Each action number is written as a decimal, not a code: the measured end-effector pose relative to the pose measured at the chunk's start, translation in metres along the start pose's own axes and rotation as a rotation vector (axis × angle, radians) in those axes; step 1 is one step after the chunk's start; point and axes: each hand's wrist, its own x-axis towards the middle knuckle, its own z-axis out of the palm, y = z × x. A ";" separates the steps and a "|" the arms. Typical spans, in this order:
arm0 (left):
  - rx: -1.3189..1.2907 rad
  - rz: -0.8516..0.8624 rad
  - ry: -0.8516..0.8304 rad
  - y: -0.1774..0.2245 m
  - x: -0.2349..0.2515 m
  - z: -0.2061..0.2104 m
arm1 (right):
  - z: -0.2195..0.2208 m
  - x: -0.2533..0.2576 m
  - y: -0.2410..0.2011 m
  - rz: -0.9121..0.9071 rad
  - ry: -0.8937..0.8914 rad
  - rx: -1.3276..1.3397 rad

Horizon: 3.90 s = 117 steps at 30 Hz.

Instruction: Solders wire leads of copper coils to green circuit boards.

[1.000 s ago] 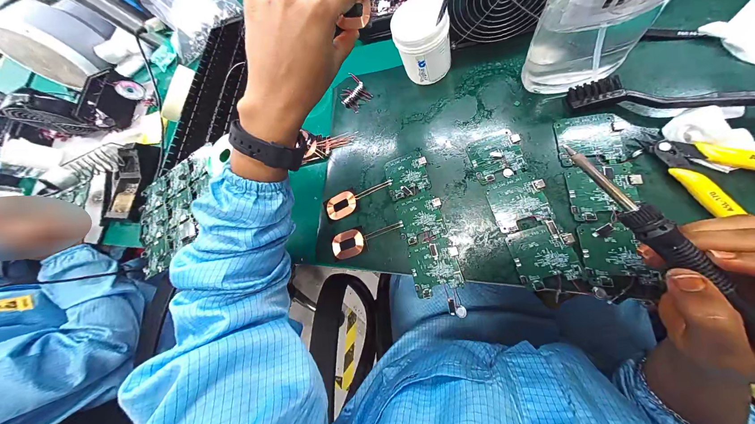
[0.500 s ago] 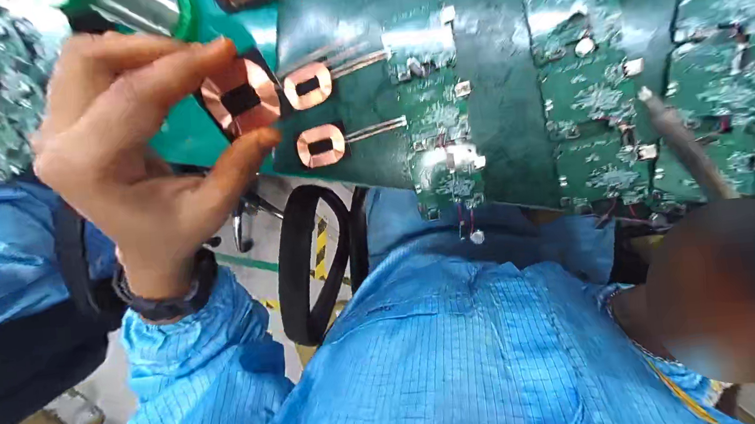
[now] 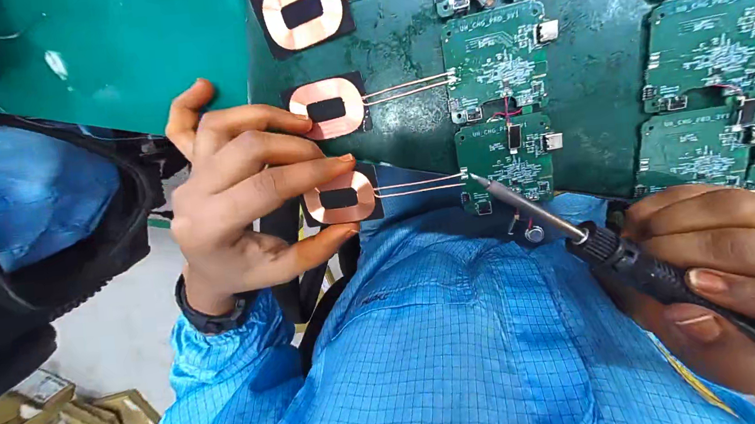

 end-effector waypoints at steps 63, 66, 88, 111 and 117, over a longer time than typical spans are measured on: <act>0.015 -0.041 0.014 -0.002 -0.001 0.004 | -0.006 -0.004 -0.007 0.119 -0.049 0.043; 0.019 -0.044 0.012 -0.002 -0.001 0.004 | -0.005 -0.002 -0.008 0.130 -0.056 0.038; 0.031 -0.024 -0.022 -0.002 0.000 0.001 | 0.001 0.007 -0.010 0.204 0.080 -0.012; 0.622 -0.035 -0.168 -0.015 0.106 -0.077 | -0.051 -0.009 0.021 0.053 0.160 -0.250; 0.723 -0.274 -0.417 -0.038 0.177 -0.074 | -0.057 -0.012 0.039 -0.012 0.245 -0.194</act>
